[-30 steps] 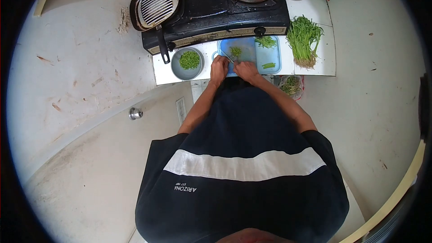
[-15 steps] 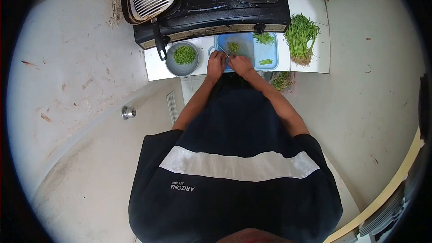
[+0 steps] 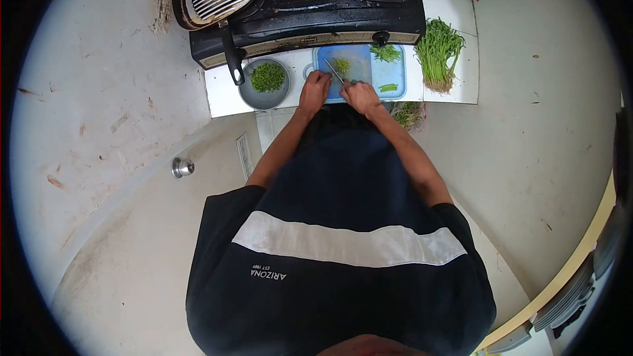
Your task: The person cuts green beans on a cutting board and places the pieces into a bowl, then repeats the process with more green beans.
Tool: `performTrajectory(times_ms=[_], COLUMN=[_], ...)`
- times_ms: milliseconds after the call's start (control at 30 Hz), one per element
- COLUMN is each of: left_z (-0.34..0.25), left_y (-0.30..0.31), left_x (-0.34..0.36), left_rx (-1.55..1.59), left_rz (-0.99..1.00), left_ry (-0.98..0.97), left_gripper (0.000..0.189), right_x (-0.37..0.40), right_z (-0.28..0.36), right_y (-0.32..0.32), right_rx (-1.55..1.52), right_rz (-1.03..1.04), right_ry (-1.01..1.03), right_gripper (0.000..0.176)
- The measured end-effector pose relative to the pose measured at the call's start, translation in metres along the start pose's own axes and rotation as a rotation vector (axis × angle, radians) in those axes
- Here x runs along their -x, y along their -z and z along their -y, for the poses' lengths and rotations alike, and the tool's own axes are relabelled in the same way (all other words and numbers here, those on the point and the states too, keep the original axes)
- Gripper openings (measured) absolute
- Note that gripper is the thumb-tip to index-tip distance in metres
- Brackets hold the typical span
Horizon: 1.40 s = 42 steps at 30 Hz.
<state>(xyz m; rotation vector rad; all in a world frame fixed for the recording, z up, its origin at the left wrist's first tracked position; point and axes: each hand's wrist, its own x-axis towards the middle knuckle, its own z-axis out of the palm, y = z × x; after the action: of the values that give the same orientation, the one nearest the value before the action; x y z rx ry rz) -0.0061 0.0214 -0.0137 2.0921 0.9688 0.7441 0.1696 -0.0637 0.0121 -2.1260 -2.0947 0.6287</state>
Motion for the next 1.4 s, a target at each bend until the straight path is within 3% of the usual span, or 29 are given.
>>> performTrajectory(times_ms=[267, 700, 1400], left_z=[0.004, 0.002, 0.002], left_y=[-0.004, -0.001, -0.004], left_x=[-0.01, -0.01, -0.008], left_rx=[0.022, 0.031, 0.041], left_rz=[0.03, 0.036, -0.007], left_ry=[-0.047, 0.01, 0.035], left_gripper=[0.017, 0.013, 0.011], right_x=[0.004, -0.012, -0.001], right_z=[0.013, 0.019, 0.016], right_y=[0.004, 0.003, 0.006], right_rx=[-0.08, -0.054, -0.07], right_rz=[-0.024, 0.055, 0.002], right_ry=[-0.095, -0.104, -0.149], right_gripper=[0.03, 0.03, 0.032])
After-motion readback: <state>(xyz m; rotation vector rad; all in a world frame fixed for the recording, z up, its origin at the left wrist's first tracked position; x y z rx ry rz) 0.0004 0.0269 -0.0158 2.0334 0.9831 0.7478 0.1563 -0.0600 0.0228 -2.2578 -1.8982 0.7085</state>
